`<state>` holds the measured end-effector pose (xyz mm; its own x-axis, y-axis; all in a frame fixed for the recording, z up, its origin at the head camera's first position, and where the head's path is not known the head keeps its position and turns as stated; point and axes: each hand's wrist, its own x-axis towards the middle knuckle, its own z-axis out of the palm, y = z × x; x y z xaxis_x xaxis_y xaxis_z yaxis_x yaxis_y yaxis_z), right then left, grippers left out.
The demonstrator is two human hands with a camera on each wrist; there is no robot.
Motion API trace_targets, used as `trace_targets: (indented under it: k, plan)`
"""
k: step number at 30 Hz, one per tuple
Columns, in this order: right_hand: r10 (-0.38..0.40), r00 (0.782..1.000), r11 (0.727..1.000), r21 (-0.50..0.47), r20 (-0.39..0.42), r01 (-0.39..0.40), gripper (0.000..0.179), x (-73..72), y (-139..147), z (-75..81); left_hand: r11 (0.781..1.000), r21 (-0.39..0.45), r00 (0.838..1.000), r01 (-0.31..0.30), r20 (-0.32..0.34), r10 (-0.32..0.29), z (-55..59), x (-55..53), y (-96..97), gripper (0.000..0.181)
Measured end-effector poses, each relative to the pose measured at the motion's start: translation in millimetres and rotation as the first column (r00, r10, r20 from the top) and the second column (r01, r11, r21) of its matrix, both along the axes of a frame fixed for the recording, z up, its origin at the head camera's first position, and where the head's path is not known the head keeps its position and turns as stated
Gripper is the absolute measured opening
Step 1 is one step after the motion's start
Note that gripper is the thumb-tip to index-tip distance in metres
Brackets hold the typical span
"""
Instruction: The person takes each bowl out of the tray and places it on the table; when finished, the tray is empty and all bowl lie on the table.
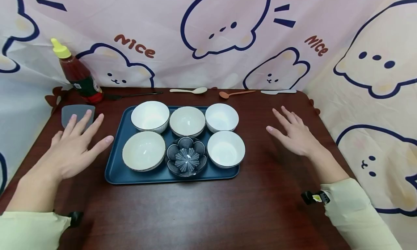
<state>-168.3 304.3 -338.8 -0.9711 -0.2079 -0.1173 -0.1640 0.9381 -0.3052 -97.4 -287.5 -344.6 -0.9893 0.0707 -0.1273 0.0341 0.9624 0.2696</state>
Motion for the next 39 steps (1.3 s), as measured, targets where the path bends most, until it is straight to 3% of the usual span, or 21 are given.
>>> trace_targets:
  k: [7,13,19,23,29,34,39]
  plan:
    - [0.025,0.999,0.995,-0.097,0.022,-0.022,0.076,-8.1,-12.1,-9.5,0.994,0.101,0.999,0.035,0.006,-0.036,-12.6,8.4,-2.8,0.078]
    - [0.07,0.997,0.981,-0.186,0.046,-0.06,0.075,-14.9,-25.2,-24.1,0.983,0.177,0.997,0.043,0.06,-0.055,-23.2,14.3,-7.6,0.078]
    - [0.104,0.994,0.955,-0.281,0.023,-0.094,0.072,-23.2,-38.0,-33.2,0.948,0.316,0.995,0.049,0.069,-0.074,-34.0,18.8,-13.1,0.075]
    - [0.127,0.992,0.913,-0.392,0.009,-0.113,0.066,-29.0,-47.3,-37.9,0.921,0.386,0.994,0.051,0.068,-0.084,-40.9,21.7,-15.7,0.073]
    - [0.125,0.986,0.829,-0.558,0.106,-0.045,0.063,-38.3,-59.5,-49.8,0.889,0.458,0.99,0.025,0.109,-0.084,-49.7,25.5,-14.4,0.072]
    - [0.116,0.977,0.751,-0.66,0.177,0.03,0.062,-44.7,-69.4,-57.3,0.877,0.48,0.992,0.028,0.094,-0.084,-53.8,24.6,-14.2,0.071]
    - [0.105,0.975,0.685,-0.725,0.195,0.071,0.059,-45.5,-76.6,-61.4,0.872,0.489,0.992,0.022,0.099,-0.081,-60.3,22.6,-16.0,0.071]
